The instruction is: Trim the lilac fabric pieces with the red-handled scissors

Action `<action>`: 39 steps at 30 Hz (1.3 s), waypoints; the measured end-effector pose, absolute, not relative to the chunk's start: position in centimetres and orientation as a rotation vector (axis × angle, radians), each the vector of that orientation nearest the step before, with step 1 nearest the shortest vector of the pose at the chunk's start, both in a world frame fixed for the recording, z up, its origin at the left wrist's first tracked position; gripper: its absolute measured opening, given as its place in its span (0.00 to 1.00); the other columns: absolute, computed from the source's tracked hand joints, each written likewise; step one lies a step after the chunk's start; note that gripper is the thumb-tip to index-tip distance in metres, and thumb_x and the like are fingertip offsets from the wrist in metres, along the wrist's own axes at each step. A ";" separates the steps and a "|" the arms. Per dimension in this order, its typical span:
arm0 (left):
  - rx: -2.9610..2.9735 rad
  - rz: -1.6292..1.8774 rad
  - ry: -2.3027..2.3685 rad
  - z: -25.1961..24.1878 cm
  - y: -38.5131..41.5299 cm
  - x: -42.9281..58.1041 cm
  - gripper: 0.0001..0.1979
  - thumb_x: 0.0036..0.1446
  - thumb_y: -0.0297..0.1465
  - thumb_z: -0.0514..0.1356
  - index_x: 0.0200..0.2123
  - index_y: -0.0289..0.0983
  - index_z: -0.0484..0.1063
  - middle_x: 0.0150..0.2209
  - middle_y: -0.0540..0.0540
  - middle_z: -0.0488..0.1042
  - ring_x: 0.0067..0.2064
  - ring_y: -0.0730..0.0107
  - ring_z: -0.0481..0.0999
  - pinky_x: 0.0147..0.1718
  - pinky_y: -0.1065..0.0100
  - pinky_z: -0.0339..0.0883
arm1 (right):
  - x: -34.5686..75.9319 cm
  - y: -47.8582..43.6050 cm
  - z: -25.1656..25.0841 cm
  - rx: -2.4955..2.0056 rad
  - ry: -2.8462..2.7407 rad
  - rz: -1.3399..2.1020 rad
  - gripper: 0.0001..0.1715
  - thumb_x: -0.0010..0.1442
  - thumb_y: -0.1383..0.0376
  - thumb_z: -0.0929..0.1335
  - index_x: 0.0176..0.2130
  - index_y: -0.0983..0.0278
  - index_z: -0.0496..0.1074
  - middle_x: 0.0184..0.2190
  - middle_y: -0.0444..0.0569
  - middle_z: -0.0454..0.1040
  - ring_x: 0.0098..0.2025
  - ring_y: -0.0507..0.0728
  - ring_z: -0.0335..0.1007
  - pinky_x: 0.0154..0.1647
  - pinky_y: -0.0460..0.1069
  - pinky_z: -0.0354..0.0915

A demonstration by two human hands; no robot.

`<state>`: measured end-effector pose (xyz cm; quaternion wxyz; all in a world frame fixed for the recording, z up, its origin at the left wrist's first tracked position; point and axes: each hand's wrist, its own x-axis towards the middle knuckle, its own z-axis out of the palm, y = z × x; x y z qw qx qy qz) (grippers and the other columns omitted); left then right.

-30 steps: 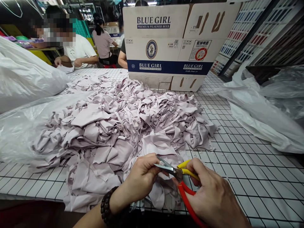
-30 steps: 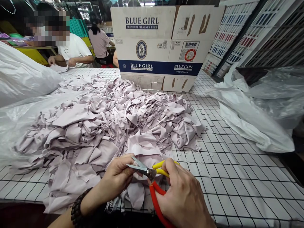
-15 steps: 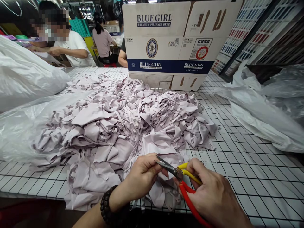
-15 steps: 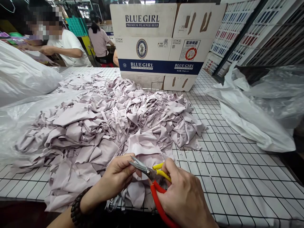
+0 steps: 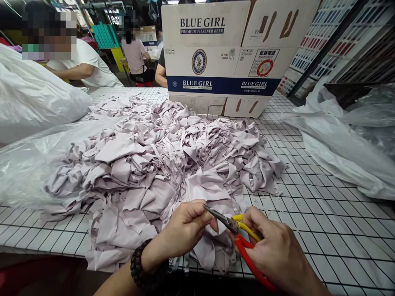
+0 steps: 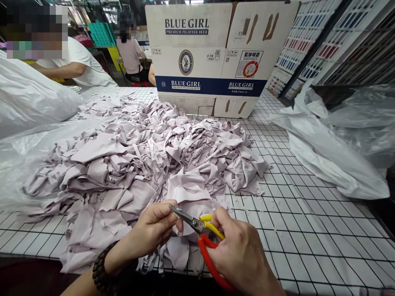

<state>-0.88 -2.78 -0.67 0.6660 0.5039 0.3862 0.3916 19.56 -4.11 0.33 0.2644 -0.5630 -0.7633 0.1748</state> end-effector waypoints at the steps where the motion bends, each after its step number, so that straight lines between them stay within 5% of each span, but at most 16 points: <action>1: 1.116 0.880 0.868 -0.7 -2.7 -0.9 0.24 0.57 0.49 0.59 0.24 0.32 0.72 0.19 0.55 0.54 0.18 0.82 0.53 0.16 0.75 0.45 | 19.6 -4.0 0.3 -1.554 -1.968 0.582 0.23 0.50 0.55 0.72 0.25 0.57 0.52 0.15 0.34 0.56 0.16 0.49 0.52 0.16 0.44 0.50; 6: 1.116 0.858 0.894 -0.7 -2.6 -1.5 0.26 0.57 0.51 0.58 0.24 0.33 0.71 0.19 0.55 0.55 0.16 0.81 0.55 0.15 0.75 0.47 | 21.8 -2.5 -0.6 -1.608 -1.368 1.151 0.24 0.51 0.47 0.72 0.27 0.58 0.58 0.18 0.37 0.64 0.18 0.50 0.58 0.19 0.45 0.56; 9: 1.156 0.879 0.942 -0.7 -2.8 -3.0 0.24 0.58 0.49 0.58 0.24 0.33 0.70 0.20 0.53 0.60 0.18 0.80 0.60 0.18 0.75 0.53 | 23.6 -2.1 -2.2 -1.622 -1.264 1.275 0.27 0.45 0.49 0.76 0.30 0.59 0.60 0.32 0.47 0.77 0.25 0.53 0.68 0.25 0.47 0.65; 12: 1.240 0.922 1.039 -0.7 -2.9 -5.5 0.22 0.59 0.47 0.58 0.24 0.33 0.70 0.21 0.51 0.63 0.21 0.77 0.63 0.21 0.75 0.56 | 24.3 -2.6 -3.9 -1.601 -1.184 1.360 0.32 0.39 0.51 0.79 0.31 0.58 0.58 0.42 0.53 0.78 0.30 0.55 0.73 0.31 0.50 0.70; 20: 1.613 0.773 1.358 -1.2 -3.8 -9.9 0.20 0.64 0.42 0.52 0.28 0.35 0.72 0.23 0.50 0.66 0.25 0.72 0.67 0.26 0.72 0.62 | 21.8 -2.9 -6.4 -1.651 -1.176 1.285 0.34 0.38 0.50 0.79 0.33 0.57 0.57 0.38 0.49 0.76 0.34 0.58 0.73 0.38 0.54 0.70; 24: 1.870 0.662 1.634 -0.6 -4.3 -9.1 0.19 0.62 0.43 0.53 0.28 0.36 0.73 0.43 0.40 0.71 0.44 0.57 0.73 0.43 0.59 0.69 | 20.5 -1.8 -6.3 -1.646 -1.254 1.247 0.28 0.41 0.55 0.78 0.33 0.57 0.59 0.27 0.40 0.71 0.26 0.53 0.67 0.29 0.49 0.64; 26: 2.006 0.716 1.934 -0.4 -4.2 -8.1 0.17 0.59 0.43 0.57 0.32 0.36 0.74 0.55 0.35 0.65 0.55 0.45 0.67 0.51 0.47 0.65 | 20.3 -1.4 -6.3 -1.651 -1.284 1.236 0.26 0.43 0.57 0.77 0.33 0.57 0.60 0.24 0.37 0.68 0.24 0.52 0.63 0.27 0.48 0.61; 28: 2.147 0.787 2.025 -0.4 -3.6 -6.5 0.14 0.60 0.40 0.57 0.38 0.35 0.74 0.58 0.33 0.62 0.57 0.44 0.65 0.53 0.44 0.63 | 20.5 -1.1 -6.5 -1.653 -1.308 1.246 0.25 0.43 0.59 0.77 0.32 0.58 0.60 0.23 0.36 0.66 0.23 0.52 0.62 0.26 0.47 0.59; 33: 2.509 0.511 1.272 -1.1 -0.7 -1.2 0.09 0.63 0.28 0.54 0.43 0.36 0.74 0.47 0.39 0.72 0.46 0.59 0.72 0.47 0.56 0.70 | 21.6 -1.0 -6.1 -1.603 -1.317 1.307 0.25 0.43 0.59 0.78 0.31 0.58 0.60 0.22 0.35 0.65 0.23 0.50 0.60 0.26 0.47 0.58; 39: 1.983 0.580 1.244 0.6 -1.1 1.6 0.18 0.65 0.39 0.50 0.34 0.33 0.74 0.32 0.43 0.71 0.33 0.65 0.71 0.34 0.64 0.69 | 22.1 -1.6 -1.5 -1.305 -1.229 1.498 0.23 0.49 0.58 0.77 0.33 0.59 0.61 0.27 0.37 0.67 0.28 0.49 0.61 0.31 0.45 0.60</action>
